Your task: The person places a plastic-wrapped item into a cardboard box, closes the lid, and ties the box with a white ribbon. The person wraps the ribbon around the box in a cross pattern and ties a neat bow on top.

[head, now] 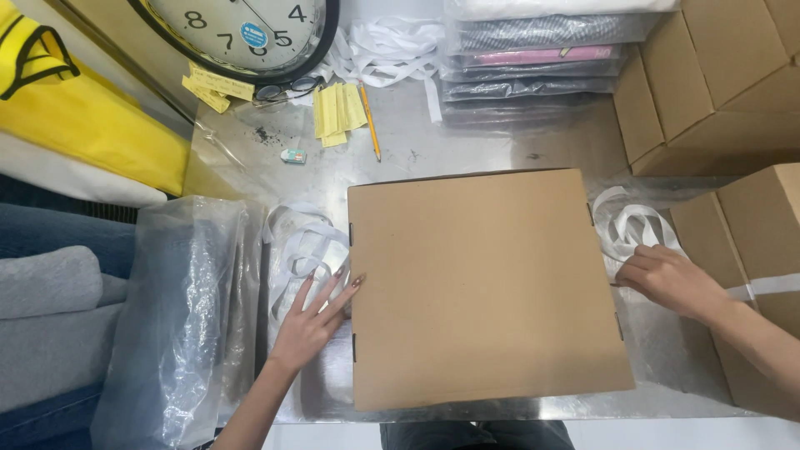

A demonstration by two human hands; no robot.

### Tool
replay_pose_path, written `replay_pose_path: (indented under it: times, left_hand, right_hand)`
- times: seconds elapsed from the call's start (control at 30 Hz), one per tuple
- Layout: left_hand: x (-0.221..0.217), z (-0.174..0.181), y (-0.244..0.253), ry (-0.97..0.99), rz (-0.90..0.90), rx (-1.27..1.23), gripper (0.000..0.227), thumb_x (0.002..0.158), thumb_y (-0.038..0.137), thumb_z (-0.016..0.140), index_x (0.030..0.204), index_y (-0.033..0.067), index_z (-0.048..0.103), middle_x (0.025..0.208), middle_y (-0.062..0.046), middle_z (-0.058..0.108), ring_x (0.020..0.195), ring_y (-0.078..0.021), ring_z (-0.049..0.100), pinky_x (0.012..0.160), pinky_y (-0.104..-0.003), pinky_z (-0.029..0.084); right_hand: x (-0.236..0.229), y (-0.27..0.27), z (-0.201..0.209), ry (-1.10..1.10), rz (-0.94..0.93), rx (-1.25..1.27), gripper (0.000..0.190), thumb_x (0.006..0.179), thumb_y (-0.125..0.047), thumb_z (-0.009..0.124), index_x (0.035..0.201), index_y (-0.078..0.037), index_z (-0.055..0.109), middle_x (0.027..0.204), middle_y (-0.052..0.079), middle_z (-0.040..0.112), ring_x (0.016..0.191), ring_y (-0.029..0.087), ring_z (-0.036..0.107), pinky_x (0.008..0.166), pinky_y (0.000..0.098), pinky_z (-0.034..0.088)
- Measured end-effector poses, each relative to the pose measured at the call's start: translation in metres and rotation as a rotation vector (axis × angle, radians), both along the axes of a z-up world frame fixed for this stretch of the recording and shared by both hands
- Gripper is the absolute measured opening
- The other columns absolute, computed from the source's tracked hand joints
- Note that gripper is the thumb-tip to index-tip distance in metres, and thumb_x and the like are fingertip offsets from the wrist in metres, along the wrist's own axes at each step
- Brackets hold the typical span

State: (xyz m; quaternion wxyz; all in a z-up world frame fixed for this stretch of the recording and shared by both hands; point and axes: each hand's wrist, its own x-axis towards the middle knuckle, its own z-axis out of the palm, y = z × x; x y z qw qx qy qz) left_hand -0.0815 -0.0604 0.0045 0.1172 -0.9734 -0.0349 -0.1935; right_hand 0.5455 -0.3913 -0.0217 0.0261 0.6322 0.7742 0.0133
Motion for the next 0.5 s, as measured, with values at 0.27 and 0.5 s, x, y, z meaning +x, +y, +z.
replay_pose_path:
  times: [0.27, 0.5]
  left_hand:
    - [0.0, -0.006, -0.007, 0.013, 0.145, 0.037, 0.033, 0.108, 0.023, 0.069, 0.077, 0.0123, 0.065, 0.169, -0.011, 0.046, 0.155, -0.0351, 0.046, 0.128, -0.062, 0.033]
    - [-0.013, -0.047, -0.025, 0.086, 0.47, -0.071, 0.028, 0.103, 0.025, 0.063, 0.128, 0.016, 0.07, 0.175, -0.019, 0.036, 0.163, -0.0408, 0.031, 0.131, -0.06, 0.029]
  right_hand:
    - [0.036, -0.028, 0.002, -0.503, -0.021, 0.057, 0.011, 0.098, -0.035, 0.07, 0.108, -0.029, 0.071, 0.115, -0.008, 0.076, 0.13, 0.026, 0.065, 0.093, 0.0443, 0.049]
    - [-0.02, -0.047, 0.019, -0.403, -0.489, 0.155, 0.089, 0.08, -0.055, 0.072, 0.163, -0.042, 0.042, 0.17, 0.013, 0.052, 0.157, 0.037, 0.052, 0.112, 0.0549, 0.055]
